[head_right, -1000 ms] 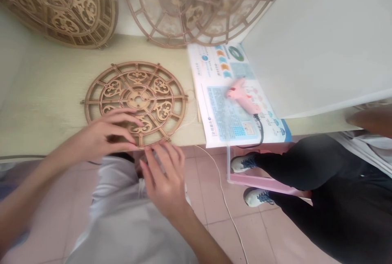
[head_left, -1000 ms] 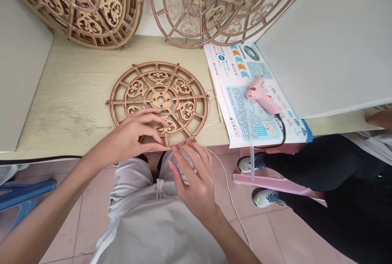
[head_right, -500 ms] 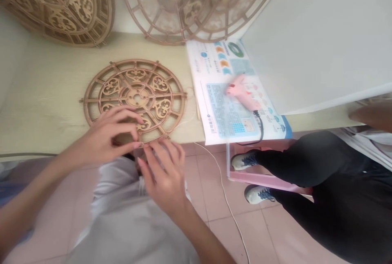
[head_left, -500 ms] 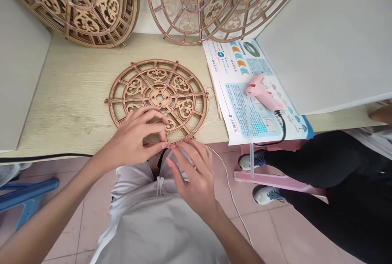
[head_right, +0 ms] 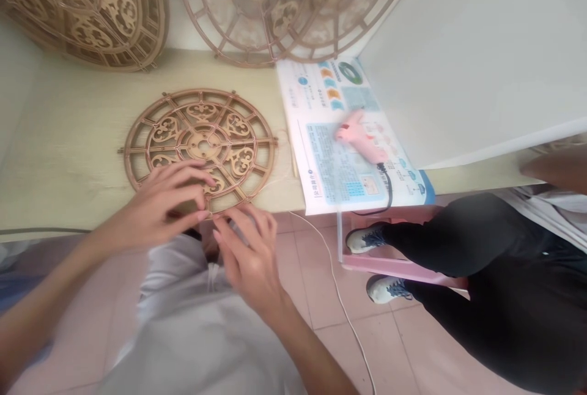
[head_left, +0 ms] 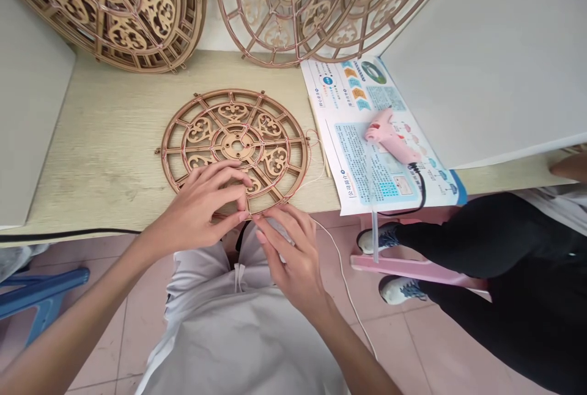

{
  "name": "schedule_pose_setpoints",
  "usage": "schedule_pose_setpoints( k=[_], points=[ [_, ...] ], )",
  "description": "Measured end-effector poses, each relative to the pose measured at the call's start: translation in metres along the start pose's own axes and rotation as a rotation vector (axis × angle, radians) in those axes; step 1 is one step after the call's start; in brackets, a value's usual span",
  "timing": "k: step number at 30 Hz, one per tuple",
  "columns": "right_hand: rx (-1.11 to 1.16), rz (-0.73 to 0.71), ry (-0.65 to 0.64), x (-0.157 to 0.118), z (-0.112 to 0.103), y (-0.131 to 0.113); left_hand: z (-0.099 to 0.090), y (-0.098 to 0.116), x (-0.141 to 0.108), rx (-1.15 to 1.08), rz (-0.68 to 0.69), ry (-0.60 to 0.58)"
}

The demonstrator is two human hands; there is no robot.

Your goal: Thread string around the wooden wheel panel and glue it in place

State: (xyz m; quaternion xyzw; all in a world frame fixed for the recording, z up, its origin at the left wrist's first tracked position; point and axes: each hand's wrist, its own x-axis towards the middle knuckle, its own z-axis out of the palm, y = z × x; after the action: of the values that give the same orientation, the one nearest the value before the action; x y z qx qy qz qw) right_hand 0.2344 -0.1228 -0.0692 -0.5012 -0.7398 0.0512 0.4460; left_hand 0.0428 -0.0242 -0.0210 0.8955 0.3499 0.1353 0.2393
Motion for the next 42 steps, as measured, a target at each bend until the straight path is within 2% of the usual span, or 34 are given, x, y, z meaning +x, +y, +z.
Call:
schedule_pose_setpoints(
  k=[11, 20, 28, 31, 35, 37, 42],
  points=[
    [-0.030, -0.019, 0.017, -0.002, 0.003, -0.001, 0.001, 0.003, 0.001, 0.030, -0.010, 0.033],
    [-0.007, -0.009, 0.022, -0.007, 0.005, 0.003, 0.002, 0.002, 0.000, 0.029, 0.026, 0.011],
    [-0.131, -0.073, 0.040, -0.008, 0.011, -0.001, 0.005, 0.009, 0.001, 0.051, -0.024, 0.046],
    [-0.066, -0.048, 0.048, -0.006, 0.006, -0.004, 0.005, 0.011, 0.002, 0.048, -0.042, 0.053],
    [0.107, 0.023, -0.028, 0.010, -0.009, 0.000, 0.005, 0.011, 0.002, 0.043, -0.051, 0.062],
    [0.108, 0.042, -0.085, 0.024, -0.015, 0.006, 0.006, 0.011, 0.001, 0.032, -0.056, 0.064],
    [0.125, 0.075, -0.428, 0.063, -0.017, 0.023, 0.005, 0.010, -0.001, -0.005, -0.041, 0.069]
  ],
)
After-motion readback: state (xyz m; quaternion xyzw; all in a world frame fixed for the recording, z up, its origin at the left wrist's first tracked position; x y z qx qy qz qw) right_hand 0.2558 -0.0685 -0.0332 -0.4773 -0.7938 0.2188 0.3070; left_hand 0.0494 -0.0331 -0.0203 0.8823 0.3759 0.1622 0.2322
